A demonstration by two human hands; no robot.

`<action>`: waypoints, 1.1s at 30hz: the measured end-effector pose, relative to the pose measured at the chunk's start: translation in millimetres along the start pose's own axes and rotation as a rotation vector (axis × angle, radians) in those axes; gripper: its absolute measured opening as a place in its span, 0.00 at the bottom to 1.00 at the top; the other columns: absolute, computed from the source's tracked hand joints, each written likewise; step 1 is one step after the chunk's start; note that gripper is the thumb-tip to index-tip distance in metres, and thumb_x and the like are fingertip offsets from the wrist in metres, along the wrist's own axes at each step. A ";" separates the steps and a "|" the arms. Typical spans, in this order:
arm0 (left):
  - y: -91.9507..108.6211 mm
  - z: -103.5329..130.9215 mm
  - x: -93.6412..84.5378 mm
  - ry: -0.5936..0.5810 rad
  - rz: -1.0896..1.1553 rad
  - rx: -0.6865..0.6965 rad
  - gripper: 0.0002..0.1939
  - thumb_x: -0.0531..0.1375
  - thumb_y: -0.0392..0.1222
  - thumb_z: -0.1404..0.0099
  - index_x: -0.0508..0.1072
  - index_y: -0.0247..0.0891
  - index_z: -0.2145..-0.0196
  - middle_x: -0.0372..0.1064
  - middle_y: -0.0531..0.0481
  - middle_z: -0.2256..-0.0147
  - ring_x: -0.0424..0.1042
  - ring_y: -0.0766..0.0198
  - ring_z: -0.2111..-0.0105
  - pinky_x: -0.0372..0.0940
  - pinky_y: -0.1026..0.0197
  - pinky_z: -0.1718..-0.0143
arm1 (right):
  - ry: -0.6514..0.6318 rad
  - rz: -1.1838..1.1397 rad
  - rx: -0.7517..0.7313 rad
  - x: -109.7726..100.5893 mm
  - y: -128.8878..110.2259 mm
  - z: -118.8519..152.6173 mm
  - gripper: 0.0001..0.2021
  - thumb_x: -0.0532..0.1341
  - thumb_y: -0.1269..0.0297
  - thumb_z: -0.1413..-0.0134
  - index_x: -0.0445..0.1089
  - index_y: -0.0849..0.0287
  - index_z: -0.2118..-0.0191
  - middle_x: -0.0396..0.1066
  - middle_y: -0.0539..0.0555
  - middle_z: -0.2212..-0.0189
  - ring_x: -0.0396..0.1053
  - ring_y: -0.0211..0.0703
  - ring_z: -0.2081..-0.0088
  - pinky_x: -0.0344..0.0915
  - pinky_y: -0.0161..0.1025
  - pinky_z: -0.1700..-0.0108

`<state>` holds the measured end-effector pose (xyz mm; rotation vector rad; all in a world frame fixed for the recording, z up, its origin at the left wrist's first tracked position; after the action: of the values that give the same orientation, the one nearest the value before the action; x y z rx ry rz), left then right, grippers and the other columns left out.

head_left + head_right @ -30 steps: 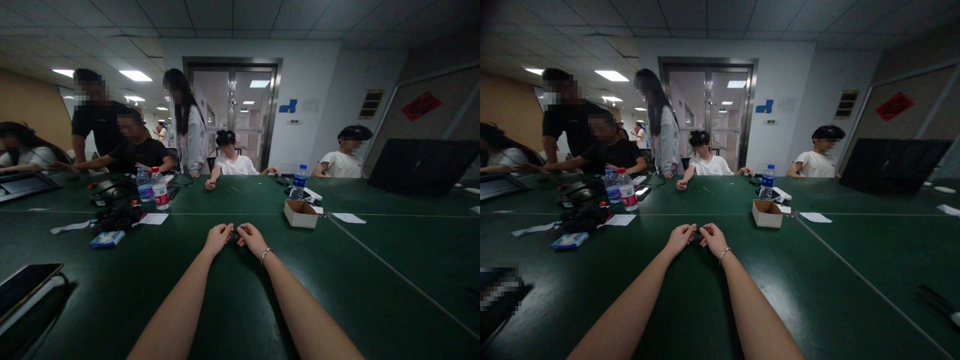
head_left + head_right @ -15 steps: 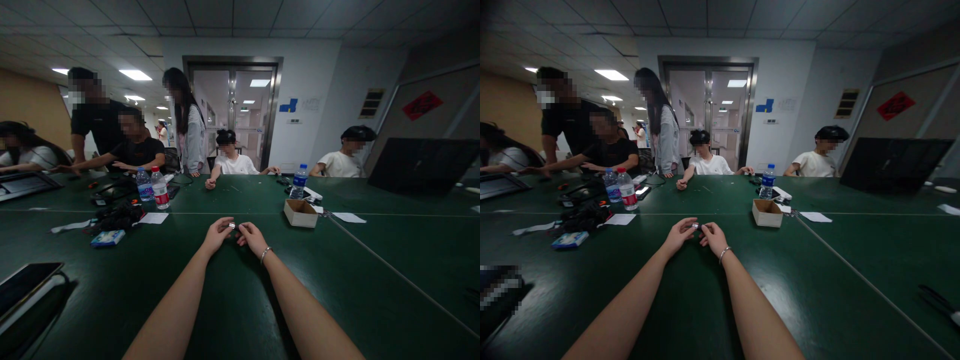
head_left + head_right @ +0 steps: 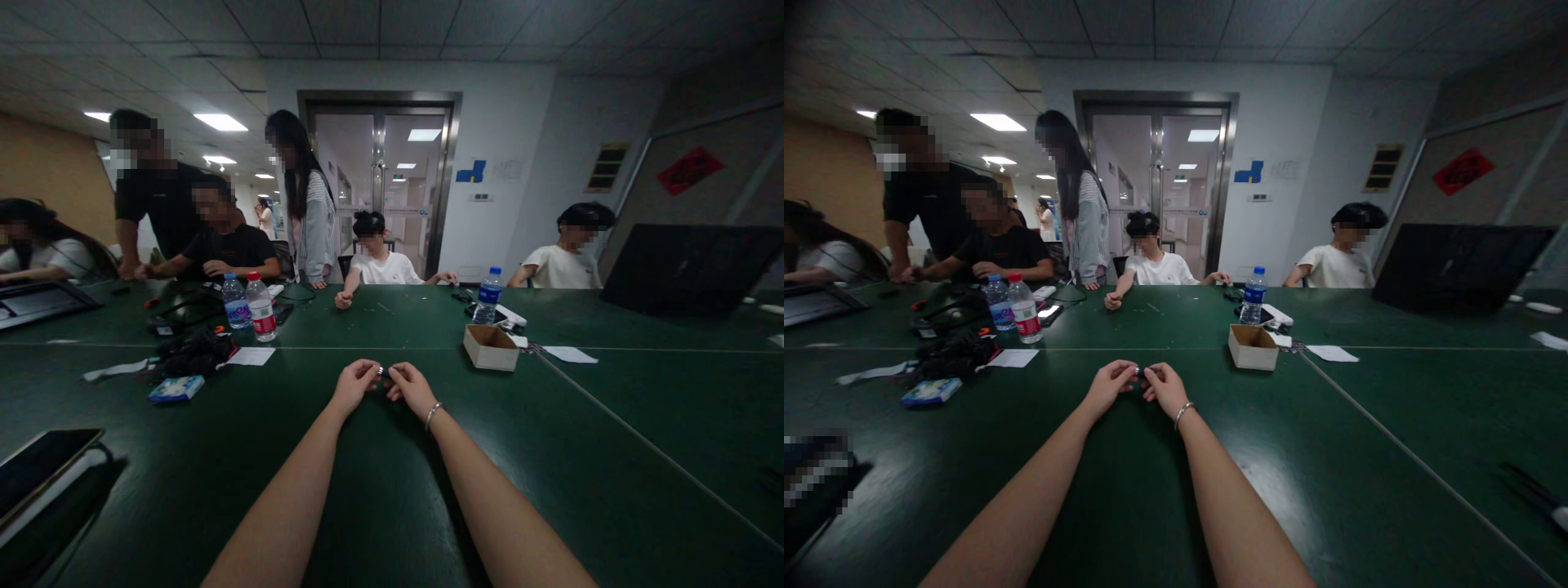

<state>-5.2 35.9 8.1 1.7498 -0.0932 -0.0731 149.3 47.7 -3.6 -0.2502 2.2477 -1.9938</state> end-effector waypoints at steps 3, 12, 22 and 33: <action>-3.0 -1.8 0.0 0.013 0.015 -0.017 0.18 0.62 0.51 0.46 0.70 0.33 0.64 0.70 0.44 0.63 0.71 0.62 0.65 0.67 0.65 0.70 | -0.001 -0.010 -0.018 -0.3 2.0 -1.0 0.12 0.61 0.58 0.47 0.60 0.61 0.64 0.68 0.48 0.79 0.67 0.35 0.82 0.64 0.28 0.82; -6.3 -2.7 -2.9 0.003 0.020 -0.014 0.17 0.62 0.51 0.46 0.72 0.34 0.64 0.70 0.44 0.63 0.71 0.61 0.64 0.68 0.63 0.68 | -0.012 -0.011 -0.013 -0.5 2.6 -1.4 0.13 0.61 0.59 0.48 0.60 0.61 0.63 0.68 0.48 0.78 0.68 0.35 0.81 0.65 0.28 0.81; -9.4 -5.0 -3.7 0.032 0.049 -0.035 0.17 0.63 0.50 0.46 0.72 0.33 0.64 0.71 0.43 0.64 0.72 0.62 0.65 0.68 0.63 0.68 | -0.040 0.005 -0.037 -0.2 -1.8 2.3 0.14 0.62 0.63 0.51 0.58 0.60 0.62 0.67 0.48 0.76 0.68 0.35 0.81 0.65 0.29 0.81; 0.0 0.9 5.6 0.174 -0.074 0.029 0.18 0.60 0.51 0.44 0.69 0.37 0.59 0.70 0.48 0.68 0.71 0.63 0.69 0.67 0.66 0.75 | 0.021 0.278 -0.192 8.5 0.0 8.3 0.15 0.64 0.65 0.58 0.57 0.56 0.65 0.66 0.45 0.76 0.65 0.36 0.79 0.61 0.32 0.77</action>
<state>0.2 34.5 8.0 1.7810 0.0976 0.0270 142.7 37.9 -4.5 0.0642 2.3383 -1.6537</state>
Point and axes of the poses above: each hand's wrist, its own z-axis away from the middle knuckle, its own x-axis out of the palm, y = z × x, the point moved 1 cm from there along -z, towards the middle knuckle
